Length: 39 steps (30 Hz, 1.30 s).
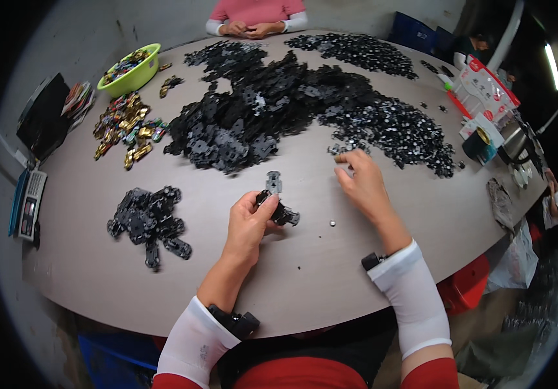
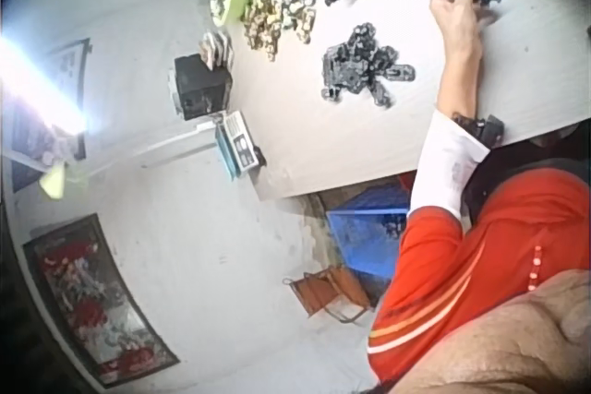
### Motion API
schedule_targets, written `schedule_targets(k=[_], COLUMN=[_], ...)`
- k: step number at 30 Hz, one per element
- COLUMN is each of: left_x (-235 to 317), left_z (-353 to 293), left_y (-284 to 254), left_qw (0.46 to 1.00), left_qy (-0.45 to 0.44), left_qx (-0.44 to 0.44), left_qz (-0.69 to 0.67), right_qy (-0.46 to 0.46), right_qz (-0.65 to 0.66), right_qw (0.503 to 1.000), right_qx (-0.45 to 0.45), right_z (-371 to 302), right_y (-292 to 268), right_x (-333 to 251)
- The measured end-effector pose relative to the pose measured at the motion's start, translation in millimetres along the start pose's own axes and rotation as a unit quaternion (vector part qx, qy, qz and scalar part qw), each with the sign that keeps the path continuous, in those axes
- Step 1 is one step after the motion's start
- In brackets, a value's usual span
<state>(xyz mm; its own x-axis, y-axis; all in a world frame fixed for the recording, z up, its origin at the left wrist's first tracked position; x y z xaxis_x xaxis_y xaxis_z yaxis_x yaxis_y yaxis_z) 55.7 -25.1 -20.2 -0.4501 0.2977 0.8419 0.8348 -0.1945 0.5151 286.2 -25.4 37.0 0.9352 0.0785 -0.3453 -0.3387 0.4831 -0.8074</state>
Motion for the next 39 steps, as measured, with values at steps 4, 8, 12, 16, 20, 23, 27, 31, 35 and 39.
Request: schedule_targets(k=[4, 8, 12, 16, 20, 23, 27, 31, 35, 39], left_x=[-1, 0, -5, -10, -12, -3, 2, -4, 1, -3], left_z=[1, 1, 4, 9, 10, 4, -3, 4, 1, 4], left_y=[16, 14, 9, 3, 9, 7, 4, 21, -1, 3], left_qw=[1.000, 1.000, 1.000, 1.000, 1.000, 1.000, 0.998, 0.999, 0.998, 0.996], left_qy=[-0.015, -0.006, 0.009, 0.024, 0.015, 0.017, 0.007, -0.025, -0.026, -0.037], left_qx=[0.007, 0.010, 0.019, -0.004, -0.007, -0.001, 0.056, 0.042, 0.051, 0.036], left_qz=[0.015, -0.015, 0.010, 0.017, 0.018, 0.020, -0.002, -0.013, -0.040, -0.070], right_qy=[-0.097, -0.110, -0.134, -0.107, -0.103, -0.098, -0.006, 0.106, 0.010, 0.052], right_qz=[-0.124, -0.235, -0.136, -0.135, -0.122, -0.082, 0.187, 0.287, 0.101, 0.060], right_qw=[0.982, 0.965, 0.975, 0.979, 0.983, 0.988, 0.982, 0.922, 0.983, 0.987], right_qx=[0.108, 0.031, 0.113, 0.113, 0.087, 0.086, -0.020, -0.236, -0.151, -0.141], right_z=[21, 32, 10, -8, -10, -3, 4, -18, -5, -12], right_y=[7, 48, 38, 28, 19, 19, 36, 26, 23, 8], right_x=[24, 21, 7, 5, 6, 2, -1, 15, 6, 12])
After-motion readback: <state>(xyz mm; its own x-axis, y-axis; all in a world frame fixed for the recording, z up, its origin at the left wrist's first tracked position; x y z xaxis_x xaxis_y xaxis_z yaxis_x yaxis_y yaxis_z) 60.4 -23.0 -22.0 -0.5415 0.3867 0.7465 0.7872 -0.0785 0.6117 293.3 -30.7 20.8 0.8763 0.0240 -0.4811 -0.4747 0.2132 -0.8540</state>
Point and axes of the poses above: each hand's wrist, its own z-axis towards the middle knuckle, its own y-axis out of the palm, x = y × z, the point moved 7 cm from there along z, towards the middle knuckle, and after that the axes turned 15 degrees about -z, right-handed, at the moved point
